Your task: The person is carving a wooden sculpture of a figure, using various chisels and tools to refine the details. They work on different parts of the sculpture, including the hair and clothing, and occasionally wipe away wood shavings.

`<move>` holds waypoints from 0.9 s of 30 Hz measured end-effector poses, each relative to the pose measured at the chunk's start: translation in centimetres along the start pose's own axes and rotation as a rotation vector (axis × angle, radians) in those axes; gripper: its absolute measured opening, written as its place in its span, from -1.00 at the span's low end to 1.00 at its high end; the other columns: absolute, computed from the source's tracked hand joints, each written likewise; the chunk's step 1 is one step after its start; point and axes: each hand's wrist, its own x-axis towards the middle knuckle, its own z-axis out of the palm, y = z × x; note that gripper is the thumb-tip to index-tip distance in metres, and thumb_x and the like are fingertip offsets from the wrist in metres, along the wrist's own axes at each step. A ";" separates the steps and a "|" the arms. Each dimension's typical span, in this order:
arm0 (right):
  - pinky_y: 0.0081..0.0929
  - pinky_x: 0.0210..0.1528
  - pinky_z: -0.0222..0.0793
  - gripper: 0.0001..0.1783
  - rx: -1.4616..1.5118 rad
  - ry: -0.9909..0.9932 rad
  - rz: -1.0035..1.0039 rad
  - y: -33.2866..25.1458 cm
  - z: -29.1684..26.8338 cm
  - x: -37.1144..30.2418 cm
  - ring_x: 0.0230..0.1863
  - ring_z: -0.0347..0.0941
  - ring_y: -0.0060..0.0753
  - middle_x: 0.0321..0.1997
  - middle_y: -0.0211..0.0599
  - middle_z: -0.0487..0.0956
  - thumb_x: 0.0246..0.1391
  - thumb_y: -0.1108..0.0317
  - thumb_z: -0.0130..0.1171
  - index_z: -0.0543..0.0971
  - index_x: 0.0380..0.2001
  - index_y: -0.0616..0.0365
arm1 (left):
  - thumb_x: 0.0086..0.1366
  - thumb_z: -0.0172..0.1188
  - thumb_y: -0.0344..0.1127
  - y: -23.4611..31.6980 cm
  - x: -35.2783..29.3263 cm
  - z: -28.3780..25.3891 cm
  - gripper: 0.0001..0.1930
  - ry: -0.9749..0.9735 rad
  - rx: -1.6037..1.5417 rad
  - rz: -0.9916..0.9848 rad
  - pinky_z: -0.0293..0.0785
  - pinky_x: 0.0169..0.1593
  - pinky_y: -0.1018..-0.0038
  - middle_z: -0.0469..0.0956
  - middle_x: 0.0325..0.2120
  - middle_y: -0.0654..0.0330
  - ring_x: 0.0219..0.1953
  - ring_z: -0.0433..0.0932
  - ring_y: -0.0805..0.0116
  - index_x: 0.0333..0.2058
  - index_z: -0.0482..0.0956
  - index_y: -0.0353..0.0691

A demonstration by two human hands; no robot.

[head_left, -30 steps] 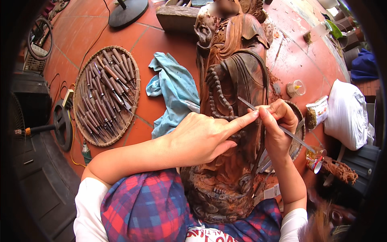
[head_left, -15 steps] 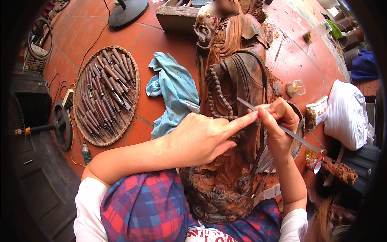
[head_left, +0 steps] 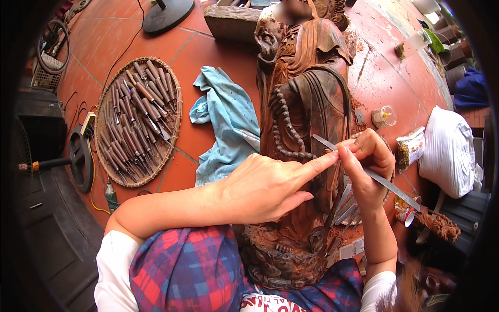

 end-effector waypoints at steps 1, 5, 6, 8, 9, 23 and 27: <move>-0.54 -0.25 0.49 -0.68 -0.026 -0.014 -0.016 0.0 0.1 0.1 -0.42 0.46 -0.55 -0.49 -0.38 0.38 -0.04 0.72 0.27 0.33 -0.61 0.23 | 0.19 0.29 -0.20 0.0 0.0 0.1 -0.17 0.007 -0.009 -0.017 0.50 -0.51 0.30 0.64 -0.28 0.02 -0.51 0.62 0.10 0.38 0.08 -0.16; -0.56 -0.35 0.48 -0.66 -0.272 -0.063 -0.212 -0.4 0.5 0.4 -0.41 0.58 -0.42 -0.55 -0.29 0.43 -0.12 0.70 0.32 0.33 -0.64 0.23 | 0.20 0.27 -0.18 -0.4 0.1 -0.5 -0.16 -0.028 0.091 -0.019 0.49 -0.51 0.27 0.62 -0.39 0.03 -0.54 0.60 0.08 0.37 0.05 -0.23; -0.57 -0.40 0.46 -0.65 -0.292 -0.086 -0.212 -0.6 0.5 0.3 -0.43 0.58 -0.40 -0.56 -0.27 0.46 -0.12 0.69 0.32 0.32 -0.66 0.23 | 0.21 0.25 -0.18 -0.1 0.1 -0.7 -0.17 -0.084 0.099 -0.041 0.50 -0.50 0.26 0.61 -0.44 0.03 -0.54 0.60 0.06 0.36 0.05 -0.26; -0.58 -0.45 0.44 -0.64 -0.329 -0.135 -0.181 -1.5 0.4 0.2 -0.45 0.59 -0.38 -0.58 -0.24 0.48 -0.13 0.68 0.33 0.30 -0.68 0.22 | 0.22 0.22 -0.16 -0.2 -0.4 -0.4 -0.18 -0.125 0.078 -0.035 0.48 -0.52 0.24 0.59 -0.53 0.07 -0.56 0.59 0.08 0.36 0.04 -0.29; -0.57 -0.45 0.44 -0.64 -0.349 -0.158 -0.148 -2.1 0.2 0.2 -0.45 0.59 -0.38 -0.58 -0.24 0.48 -0.13 0.68 0.33 0.30 -0.69 0.22 | 0.22 0.22 -0.15 -0.1 -0.3 -0.5 -0.18 -0.111 0.088 -0.028 0.48 -0.53 0.24 0.59 -0.53 0.07 -0.56 0.59 0.08 0.36 0.04 -0.29; -0.56 -0.45 0.43 -0.69 -0.421 -0.168 -0.208 -2.2 1.0 0.4 -0.49 0.55 -0.37 -0.58 -0.25 0.46 -0.13 0.69 0.30 0.35 -0.70 0.24 | 0.20 0.26 -0.17 0.0 -0.6 -1.0 -0.11 -0.200 0.085 -0.081 0.50 -0.49 0.21 0.60 -0.47 0.03 -0.52 0.60 0.04 0.39 -0.05 -0.25; -0.54 -0.47 0.43 -0.73 -0.419 -0.115 -0.222 -3.0 1.4 1.2 -0.51 0.55 -0.35 -0.59 -0.23 0.45 -0.12 0.68 0.29 0.39 -0.68 0.25 | 0.19 0.27 -0.18 0.1 -0.1 -1.8 -0.09 -0.129 0.105 -0.021 0.50 -0.49 0.20 0.60 -0.45 0.07 -0.49 0.61 0.05 0.39 -0.06 -0.24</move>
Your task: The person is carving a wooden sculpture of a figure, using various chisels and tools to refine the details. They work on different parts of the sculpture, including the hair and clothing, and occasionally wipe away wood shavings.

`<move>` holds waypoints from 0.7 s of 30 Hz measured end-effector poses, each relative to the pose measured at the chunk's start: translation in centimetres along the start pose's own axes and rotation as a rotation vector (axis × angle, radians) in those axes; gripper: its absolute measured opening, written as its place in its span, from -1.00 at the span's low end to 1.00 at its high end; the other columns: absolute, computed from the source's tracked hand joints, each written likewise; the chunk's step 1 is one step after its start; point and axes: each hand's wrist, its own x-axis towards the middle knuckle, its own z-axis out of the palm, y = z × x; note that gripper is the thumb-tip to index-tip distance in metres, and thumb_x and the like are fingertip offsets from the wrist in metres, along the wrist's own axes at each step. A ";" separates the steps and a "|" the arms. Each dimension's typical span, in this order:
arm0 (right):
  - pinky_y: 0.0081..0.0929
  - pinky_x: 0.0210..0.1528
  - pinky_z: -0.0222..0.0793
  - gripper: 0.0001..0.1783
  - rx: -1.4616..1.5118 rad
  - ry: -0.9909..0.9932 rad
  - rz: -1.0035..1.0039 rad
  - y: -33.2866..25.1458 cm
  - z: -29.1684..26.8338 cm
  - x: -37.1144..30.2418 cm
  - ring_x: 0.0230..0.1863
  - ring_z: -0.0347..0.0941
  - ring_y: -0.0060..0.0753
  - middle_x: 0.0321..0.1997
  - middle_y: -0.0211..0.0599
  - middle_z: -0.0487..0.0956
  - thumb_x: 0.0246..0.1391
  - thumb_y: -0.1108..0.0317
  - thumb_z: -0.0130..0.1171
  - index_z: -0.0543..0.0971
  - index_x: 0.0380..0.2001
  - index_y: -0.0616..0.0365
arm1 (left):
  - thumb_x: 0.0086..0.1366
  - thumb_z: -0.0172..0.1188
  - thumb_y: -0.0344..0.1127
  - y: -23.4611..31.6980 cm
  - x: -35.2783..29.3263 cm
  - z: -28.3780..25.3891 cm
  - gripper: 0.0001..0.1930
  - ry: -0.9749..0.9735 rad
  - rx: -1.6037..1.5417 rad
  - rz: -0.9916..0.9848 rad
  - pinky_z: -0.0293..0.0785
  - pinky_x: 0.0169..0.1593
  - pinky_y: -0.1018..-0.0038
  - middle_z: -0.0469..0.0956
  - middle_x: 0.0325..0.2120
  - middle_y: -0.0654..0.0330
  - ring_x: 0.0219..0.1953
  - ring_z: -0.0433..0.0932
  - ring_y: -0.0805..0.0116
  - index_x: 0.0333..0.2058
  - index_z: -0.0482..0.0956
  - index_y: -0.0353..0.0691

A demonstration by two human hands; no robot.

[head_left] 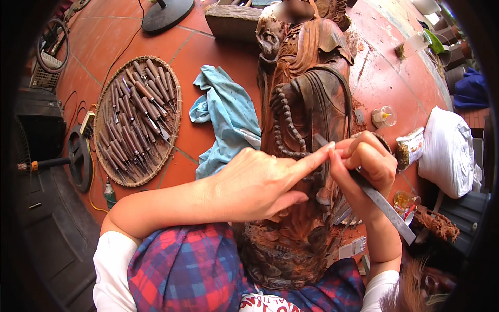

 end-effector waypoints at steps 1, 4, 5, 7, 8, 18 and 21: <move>-0.54 -0.48 0.43 -0.73 0.000 0.031 0.006 0.1 0.4 0.1 -0.53 0.54 -0.36 -0.60 -0.23 0.45 -0.12 0.68 0.28 0.39 -0.68 0.25 | 0.19 0.27 -0.17 -0.8 0.1 0.2 -0.09 0.059 0.003 0.046 0.50 -0.50 0.20 0.60 -0.46 0.07 -0.49 0.61 0.06 0.39 -0.06 -0.22; -0.53 -0.48 0.43 -0.72 -0.027 -0.058 -0.015 0.2 0.2 -0.9 -0.53 0.54 -0.38 -0.59 -0.24 0.47 -0.11 0.68 0.29 0.38 -0.68 0.25 | 0.19 0.27 -0.17 -0.4 -0.8 1.1 -0.12 -0.016 -0.056 -0.019 0.49 -0.49 0.20 0.60 -0.46 0.06 -0.49 0.60 0.03 0.38 -0.03 -0.22; -0.53 -0.49 0.43 -0.72 -0.031 -0.094 0.019 -0.2 -0.1 -0.8 -0.53 0.54 -0.38 -0.58 -0.24 0.48 -0.11 0.68 0.29 0.38 -0.68 0.25 | 0.19 0.27 -0.17 -0.5 -1.0 1.4 -0.12 -0.010 -0.094 -0.001 0.49 -0.49 0.21 0.59 -0.46 0.05 -0.49 0.60 0.02 0.38 -0.02 -0.22; -0.53 -0.50 0.42 -0.74 -0.020 -0.011 -0.011 0.1 0.2 -0.3 -0.54 0.53 -0.35 -0.58 -0.23 0.47 -0.12 0.68 0.29 0.40 -0.67 0.25 | 0.21 0.27 -0.15 -0.1 -0.3 0.2 -0.12 -0.024 -0.032 -0.018 0.48 -0.48 0.25 0.60 -0.38 0.04 -0.47 0.61 0.05 0.39 0.00 -0.23; -0.53 -0.50 0.42 -0.74 -0.015 0.031 -0.026 0.3 0.3 0.1 -0.54 0.53 -0.34 -0.58 -0.22 0.47 -0.13 0.68 0.28 0.40 -0.67 0.25 | 0.22 0.27 -0.14 -0.1 0.1 -0.4 -0.13 -0.031 0.000 -0.026 0.48 -0.47 0.27 0.61 -0.34 0.03 -0.46 0.61 0.06 0.39 0.01 -0.24; -0.54 -0.48 0.43 -0.72 -0.021 0.025 -0.046 0.5 0.8 -0.7 -0.53 0.53 -0.35 -0.56 -0.21 0.50 -0.13 0.68 0.31 0.39 -0.67 0.24 | 0.20 0.27 -0.14 -1.1 -0.3 1.0 -0.14 0.060 -0.031 0.044 0.48 -0.47 0.26 0.58 -0.41 0.07 -0.47 0.60 0.07 0.39 0.03 -0.21; -0.53 -0.48 0.44 -0.70 -0.001 -0.093 0.026 0.1 -0.2 -0.7 -0.53 0.54 -0.34 -0.60 -0.23 0.46 -0.12 0.66 0.30 0.36 -0.69 0.24 | 0.19 0.27 -0.18 -0.4 -0.7 0.7 -0.15 -0.054 -0.086 -0.011 0.50 -0.47 0.21 0.59 -0.41 0.04 -0.47 0.60 0.02 0.37 0.04 -0.22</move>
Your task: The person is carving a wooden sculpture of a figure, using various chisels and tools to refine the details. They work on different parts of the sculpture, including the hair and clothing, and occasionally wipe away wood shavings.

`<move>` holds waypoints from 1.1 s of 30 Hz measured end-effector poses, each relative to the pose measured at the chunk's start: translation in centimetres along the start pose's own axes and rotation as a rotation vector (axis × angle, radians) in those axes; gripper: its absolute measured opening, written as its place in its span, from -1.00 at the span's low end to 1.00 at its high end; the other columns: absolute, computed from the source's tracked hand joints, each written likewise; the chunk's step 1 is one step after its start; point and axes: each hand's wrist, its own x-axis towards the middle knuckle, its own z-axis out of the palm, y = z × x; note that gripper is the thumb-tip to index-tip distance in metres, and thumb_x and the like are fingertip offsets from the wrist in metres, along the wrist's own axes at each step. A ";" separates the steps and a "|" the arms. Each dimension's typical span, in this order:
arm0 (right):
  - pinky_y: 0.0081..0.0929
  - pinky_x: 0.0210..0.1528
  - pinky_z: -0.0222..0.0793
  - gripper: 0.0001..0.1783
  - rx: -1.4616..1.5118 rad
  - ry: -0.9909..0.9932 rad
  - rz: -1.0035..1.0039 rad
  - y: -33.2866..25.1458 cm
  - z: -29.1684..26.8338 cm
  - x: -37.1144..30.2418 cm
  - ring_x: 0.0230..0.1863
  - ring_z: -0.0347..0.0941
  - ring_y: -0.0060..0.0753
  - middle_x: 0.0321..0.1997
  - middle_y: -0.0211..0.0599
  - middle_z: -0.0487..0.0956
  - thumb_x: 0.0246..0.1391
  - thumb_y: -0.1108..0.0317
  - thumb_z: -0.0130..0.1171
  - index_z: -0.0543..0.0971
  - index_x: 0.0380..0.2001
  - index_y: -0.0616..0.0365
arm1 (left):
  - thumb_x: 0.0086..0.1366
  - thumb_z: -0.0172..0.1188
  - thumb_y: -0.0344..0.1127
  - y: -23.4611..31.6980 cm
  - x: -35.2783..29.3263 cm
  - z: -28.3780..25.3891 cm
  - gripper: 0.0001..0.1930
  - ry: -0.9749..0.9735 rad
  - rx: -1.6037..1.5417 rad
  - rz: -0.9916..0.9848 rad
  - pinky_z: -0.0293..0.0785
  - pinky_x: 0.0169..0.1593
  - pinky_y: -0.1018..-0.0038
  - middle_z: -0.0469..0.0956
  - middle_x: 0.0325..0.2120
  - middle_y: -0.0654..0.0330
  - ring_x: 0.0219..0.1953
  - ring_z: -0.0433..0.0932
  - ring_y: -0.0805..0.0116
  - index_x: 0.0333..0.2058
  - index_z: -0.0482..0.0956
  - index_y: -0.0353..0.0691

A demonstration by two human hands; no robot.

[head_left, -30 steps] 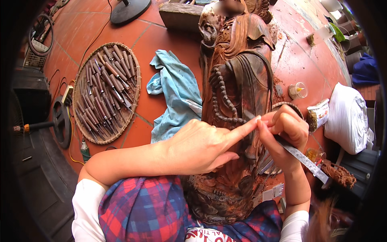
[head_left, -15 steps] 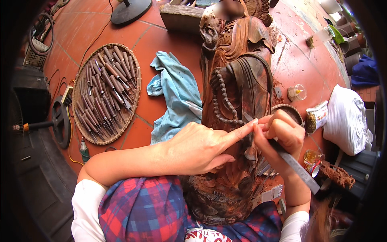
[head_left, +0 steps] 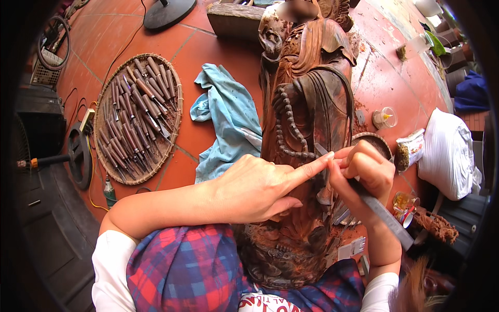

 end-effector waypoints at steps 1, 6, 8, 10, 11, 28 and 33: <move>-0.54 -0.46 0.44 -0.67 0.048 0.032 -0.001 0.2 -0.1 0.4 -0.51 0.55 -0.36 -0.59 -0.24 0.46 -0.12 0.67 0.31 0.34 -0.69 0.24 | 0.19 0.27 -0.18 -0.2 0.3 -0.2 -0.14 0.038 0.034 0.018 0.50 -0.47 0.22 0.59 -0.41 0.05 -0.47 0.60 0.03 0.38 0.02 -0.21; -0.58 -0.44 0.43 -0.68 0.063 0.050 0.020 0.6 0.1 -0.2 -0.47 0.57 -0.42 -0.56 -0.23 0.51 -0.12 0.66 0.33 0.36 -0.67 0.23 | 0.19 0.28 -0.18 -0.1 0.3 0.0 -0.11 0.031 0.060 0.016 0.51 -0.47 0.23 0.59 -0.41 0.08 -0.46 0.60 0.05 0.39 -0.02 -0.16; -0.59 -0.42 0.43 -0.72 0.082 0.014 0.057 0.7 -0.6 -0.2 -0.46 0.58 -0.42 -0.55 -0.22 0.53 -0.11 0.65 0.35 0.41 -0.65 0.25 | 0.19 0.27 -0.20 0.0 0.0 0.1 -0.12 0.009 0.041 0.000 0.50 -0.48 0.22 0.59 -0.41 0.07 -0.45 0.61 0.04 0.40 -0.03 -0.14; -0.60 -0.39 0.43 -0.79 0.101 0.049 0.084 1.1 -0.9 -0.1 -0.45 0.58 -0.41 -0.53 -0.21 0.56 -0.10 0.64 0.36 0.49 -0.60 0.27 | 0.20 0.26 -0.19 0.1 0.4 -0.2 -0.13 0.082 0.024 0.036 0.50 -0.48 0.24 0.59 -0.41 0.08 -0.46 0.61 0.05 0.40 -0.02 -0.13; -0.60 -0.37 0.44 -0.83 0.125 0.079 0.089 1.2 -0.9 -0.1 -0.43 0.59 -0.41 -0.50 -0.20 0.58 -0.10 0.63 0.37 0.52 -0.55 0.29 | 0.20 0.25 -0.19 0.2 0.5 -0.3 -0.14 0.118 0.016 0.053 0.49 -0.49 0.24 0.59 -0.42 0.09 -0.46 0.60 0.06 0.40 -0.01 -0.13; -0.63 -0.28 0.48 -0.90 0.164 0.075 0.136 2.6 -0.2 -1.0 -0.38 0.60 -0.59 -0.45 -0.23 0.66 -0.07 0.68 0.33 0.61 -0.45 0.34 | 0.30 0.18 -0.25 -1.0 -1.0 1.5 -0.56 -0.115 -0.112 0.205 0.46 -0.45 0.29 0.52 -0.52 0.18 -0.47 0.58 0.17 0.14 0.44 -0.15; -0.67 -0.29 0.46 -0.92 0.071 0.147 0.127 2.1 0.5 -0.5 -0.38 0.58 -0.64 -0.44 -0.29 0.67 -0.04 0.64 0.33 0.61 -0.44 0.34 | 0.29 0.19 -0.23 -0.8 -0.9 1.5 -0.57 -0.133 -0.098 0.201 0.46 -0.45 0.29 0.53 -0.52 0.18 -0.47 0.58 0.17 0.12 0.46 -0.15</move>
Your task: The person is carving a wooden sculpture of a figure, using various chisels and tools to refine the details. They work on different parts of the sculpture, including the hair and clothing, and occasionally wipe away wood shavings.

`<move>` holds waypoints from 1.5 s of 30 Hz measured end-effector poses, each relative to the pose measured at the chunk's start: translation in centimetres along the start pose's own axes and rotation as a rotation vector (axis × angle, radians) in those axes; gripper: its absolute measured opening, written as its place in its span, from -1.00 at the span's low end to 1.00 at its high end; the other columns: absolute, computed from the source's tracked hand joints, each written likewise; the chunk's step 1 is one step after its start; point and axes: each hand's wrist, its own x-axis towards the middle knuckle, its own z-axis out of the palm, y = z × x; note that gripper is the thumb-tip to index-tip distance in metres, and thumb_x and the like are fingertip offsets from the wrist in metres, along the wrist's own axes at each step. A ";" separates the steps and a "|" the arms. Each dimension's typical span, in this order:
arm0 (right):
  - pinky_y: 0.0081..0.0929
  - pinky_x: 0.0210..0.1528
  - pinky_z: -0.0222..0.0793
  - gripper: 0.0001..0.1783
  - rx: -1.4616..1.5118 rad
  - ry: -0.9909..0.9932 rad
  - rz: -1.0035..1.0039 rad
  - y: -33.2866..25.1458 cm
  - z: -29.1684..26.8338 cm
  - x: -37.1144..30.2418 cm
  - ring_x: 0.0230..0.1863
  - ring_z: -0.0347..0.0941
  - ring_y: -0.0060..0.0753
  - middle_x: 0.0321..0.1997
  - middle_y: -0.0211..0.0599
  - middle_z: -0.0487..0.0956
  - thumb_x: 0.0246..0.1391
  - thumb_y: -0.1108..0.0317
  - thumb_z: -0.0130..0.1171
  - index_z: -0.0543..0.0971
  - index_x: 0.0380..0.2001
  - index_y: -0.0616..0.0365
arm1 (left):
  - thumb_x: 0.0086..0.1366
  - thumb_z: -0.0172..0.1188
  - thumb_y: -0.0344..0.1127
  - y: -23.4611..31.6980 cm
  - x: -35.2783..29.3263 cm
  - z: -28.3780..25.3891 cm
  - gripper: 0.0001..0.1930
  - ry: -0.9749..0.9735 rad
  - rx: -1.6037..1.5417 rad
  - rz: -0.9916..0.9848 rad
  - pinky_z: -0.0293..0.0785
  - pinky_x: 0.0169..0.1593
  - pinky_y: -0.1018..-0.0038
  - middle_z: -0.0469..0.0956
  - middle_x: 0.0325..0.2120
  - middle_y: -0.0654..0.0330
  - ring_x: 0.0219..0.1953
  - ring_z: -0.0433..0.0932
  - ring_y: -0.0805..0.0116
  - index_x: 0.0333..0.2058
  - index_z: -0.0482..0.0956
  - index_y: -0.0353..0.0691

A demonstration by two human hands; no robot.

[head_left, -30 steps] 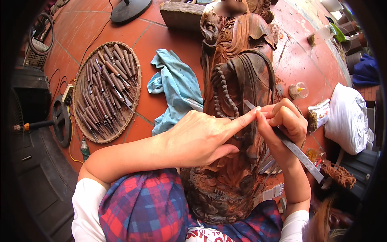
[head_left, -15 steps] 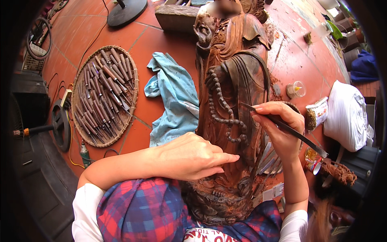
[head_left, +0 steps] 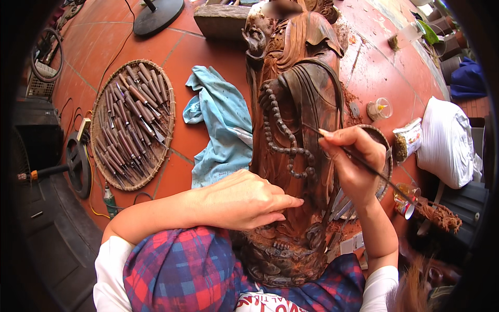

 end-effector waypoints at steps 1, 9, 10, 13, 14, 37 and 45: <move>-0.68 -0.28 0.47 -0.92 0.038 -0.032 -0.029 0.4 -0.1 -0.3 -0.37 0.58 -0.65 -0.43 -0.30 0.68 -0.03 0.65 0.33 0.60 -0.45 0.35 | 0.29 0.19 -0.23 0.0 -0.1 0.1 -0.58 0.007 -0.008 -0.003 0.46 -0.45 0.29 0.53 -0.52 0.18 -0.47 0.58 0.17 0.12 0.46 -0.15; -0.69 -0.29 0.47 -0.92 0.029 -0.051 0.018 0.1 -0.3 -0.5 -0.35 0.57 -0.68 -0.40 -0.27 0.69 0.00 0.66 0.31 0.59 -0.43 0.35 | 0.24 0.19 -0.27 0.0 0.2 0.1 -0.63 0.002 -0.058 -0.021 0.53 -0.39 0.20 0.61 -0.44 0.04 -0.40 0.62 0.02 0.00 0.50 -0.26; -0.69 -0.29 0.47 -0.92 0.084 -0.044 0.070 0.0 -0.3 -0.4 -0.35 0.57 -0.68 -0.40 -0.28 0.68 0.00 0.66 0.31 0.59 -0.43 0.35 | 0.24 0.19 -0.27 -0.1 0.1 0.1 -0.63 -0.007 -0.059 -0.034 0.53 -0.38 0.20 0.61 -0.43 0.04 -0.39 0.62 0.02 0.00 0.50 -0.26; -0.67 -0.30 0.47 -0.92 0.297 0.056 0.245 0.2 0.4 -0.6 -0.36 0.56 -0.67 -0.41 -0.28 0.68 0.00 0.66 0.30 0.59 -0.44 0.34 | 0.27 0.20 -0.26 -0.4 0.2 0.4 -0.61 0.002 -0.026 -0.029 0.49 -0.41 0.25 0.56 -0.48 0.12 -0.43 0.60 0.11 0.06 0.49 -0.18; -0.67 -0.30 0.47 -0.92 0.360 0.100 0.267 0.4 0.7 -0.4 -0.37 0.56 -0.68 -0.42 -0.29 0.67 -0.01 0.67 0.30 0.58 -0.45 0.35 | 0.28 0.20 -0.25 -0.5 0.3 0.6 -0.60 0.012 -0.009 -0.020 0.47 -0.43 0.28 0.54 -0.51 0.16 -0.45 0.59 0.16 0.09 0.49 -0.14; -0.54 -0.35 0.41 -0.75 0.115 -0.060 -0.001 0.2 -0.7 0.5 -0.41 0.55 -0.40 -0.45 -0.21 0.60 -0.17 0.58 0.39 0.45 -0.61 0.21 | 0.20 0.23 -0.27 -0.9 -0.4 0.4 -0.65 0.060 -0.024 -0.050 0.51 -0.41 0.22 0.59 -0.47 0.08 -0.42 0.61 0.06 -0.05 0.52 -0.23; -0.56 -0.46 0.38 -0.63 0.069 -0.119 -0.118 0.0 -0.4 1.0 -0.51 0.52 -0.42 -0.59 -0.27 0.49 -0.13 0.67 0.30 0.28 -0.71 0.21 | 0.19 0.22 -0.29 -0.9 -0.2 0.7 -0.67 0.071 -0.043 -0.051 0.52 -0.41 0.20 0.58 -0.49 0.07 -0.43 0.61 0.04 -0.08 0.53 -0.25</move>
